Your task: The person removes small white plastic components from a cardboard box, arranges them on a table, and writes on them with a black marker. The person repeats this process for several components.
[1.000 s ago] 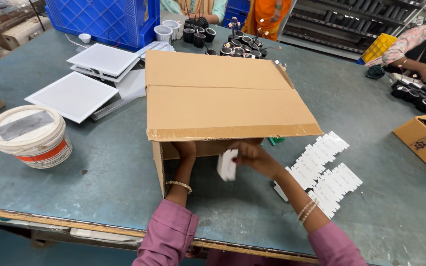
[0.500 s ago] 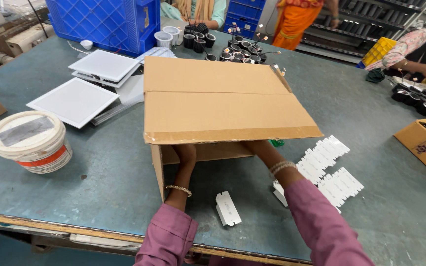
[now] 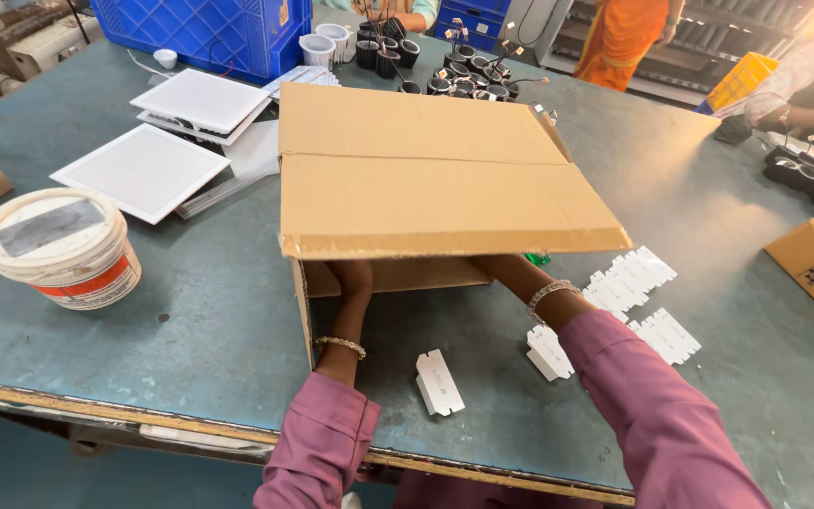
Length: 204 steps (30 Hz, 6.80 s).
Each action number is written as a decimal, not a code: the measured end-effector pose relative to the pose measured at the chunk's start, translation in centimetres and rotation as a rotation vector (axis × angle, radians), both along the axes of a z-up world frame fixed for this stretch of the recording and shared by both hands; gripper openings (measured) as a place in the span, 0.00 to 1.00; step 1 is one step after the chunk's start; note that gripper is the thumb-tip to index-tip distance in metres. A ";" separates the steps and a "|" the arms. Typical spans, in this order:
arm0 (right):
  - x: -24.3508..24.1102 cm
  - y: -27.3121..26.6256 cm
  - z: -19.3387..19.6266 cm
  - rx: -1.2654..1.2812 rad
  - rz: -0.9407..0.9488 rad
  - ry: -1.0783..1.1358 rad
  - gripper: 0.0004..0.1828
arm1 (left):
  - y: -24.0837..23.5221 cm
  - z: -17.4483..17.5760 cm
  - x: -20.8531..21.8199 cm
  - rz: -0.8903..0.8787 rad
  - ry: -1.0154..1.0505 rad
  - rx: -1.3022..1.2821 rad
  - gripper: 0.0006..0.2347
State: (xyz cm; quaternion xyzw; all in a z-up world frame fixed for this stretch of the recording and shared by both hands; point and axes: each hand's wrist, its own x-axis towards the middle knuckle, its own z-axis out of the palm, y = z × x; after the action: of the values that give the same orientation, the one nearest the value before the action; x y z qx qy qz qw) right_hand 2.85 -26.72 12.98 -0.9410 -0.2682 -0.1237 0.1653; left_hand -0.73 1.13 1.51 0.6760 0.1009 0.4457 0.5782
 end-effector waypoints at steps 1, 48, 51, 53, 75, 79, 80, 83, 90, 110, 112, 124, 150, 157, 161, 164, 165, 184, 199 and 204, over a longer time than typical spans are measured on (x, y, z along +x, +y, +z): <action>-0.4 -0.2 -0.1 -0.001 -0.003 0.013 0.25 | 0.1 0.0 -0.2 -0.007 0.009 0.012 0.16; -28.2 1.0 7.8 0.428 0.001 0.909 0.22 | -0.1 -6.8 3.0 -0.137 0.107 -0.137 0.20; -27.6 1.2 7.1 0.373 0.045 0.856 0.15 | -0.2 -6.7 3.0 -0.128 0.078 -0.188 0.20; -26.6 0.9 6.2 0.305 0.057 0.737 0.11 | -0.3 -6.4 2.8 -0.218 0.048 -0.305 0.20; -4.5 4.1 -0.5 0.076 0.021 0.147 0.12 | -0.1 -4.4 0.1 -0.310 0.180 -0.189 0.26; -9.8 -1.5 6.5 0.157 0.062 0.334 0.12 | -0.4 -6.4 1.0 -0.323 0.267 -0.198 0.26; -11.1 -2.6 8.2 0.152 0.072 0.411 0.12 | -0.3 -6.8 1.2 -0.344 0.267 -0.233 0.26; -15.7 -4.1 11.0 0.061 0.156 0.701 0.13 | 0.0 -7.7 1.7 -0.362 0.245 -0.196 0.26; -19.5 -2.7 8.4 0.030 0.314 1.131 0.12 | 0.6 -7.9 2.3 -0.207 0.249 -0.057 0.23; -2.7 0.4 -2.4 0.047 -0.160 -0.022 0.23 | -0.2 -6.8 0.1 -0.386 0.350 -0.132 0.24; -2.5 0.0 -2.0 0.047 -0.167 -0.025 0.23 | -0.1 -6.9 0.2 -0.398 0.359 -0.134 0.24; -4.9 1.0 0.7 0.063 -0.133 -0.011 0.23 | 0.4 -6.7 0.2 -0.385 0.265 0.030 0.25; -32.0 -6.0 6.2 0.177 -0.428 0.273 0.48 | 3.5 -8.1 2.8 -0.679 0.088 -0.764 0.27; -28.2 -10.0 2.6 -0.060 -0.560 0.159 0.70 | 4.3 -8.5 2.8 -0.663 0.066 -0.774 0.27; -28.1 -10.3 2.1 -0.124 -0.573 0.209 0.68 | 4.4 -8.9 2.5 -0.660 0.059 -0.776 0.27; -28.6 -10.2 2.7 -0.120 -0.535 0.248 0.67 | 4.3 -9.1 2.4 -0.660 0.052 -0.770 0.26; -28.9 -10.0 2.8 -0.108 -0.503 0.241 0.67 | 4.2 -9.2 2.4 -0.659 0.043 -0.771 0.26; -22.6 -17.3 9.2 0.161 -0.436 0.178 0.62 | 4.3 -8.2 1.4 -0.333 0.321 -0.051 0.23; -18.8 -0.2 7.4 0.169 -0.072 -0.197 0.48 | 2.4 -5.7 1.5 -0.162 0.286 -0.062 0.21; -21.9 3.6 9.7 -0.194 -0.468 -0.003 0.15 | 2.3 -5.4 1.6 -0.125 0.241 0.171 0.21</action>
State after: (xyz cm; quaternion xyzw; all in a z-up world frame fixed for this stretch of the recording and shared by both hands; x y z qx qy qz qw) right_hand -19.09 -23.08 22.73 -0.9887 -0.0539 -0.1336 0.0408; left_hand 0.82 3.46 -3.91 0.7763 0.0891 0.3315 0.5288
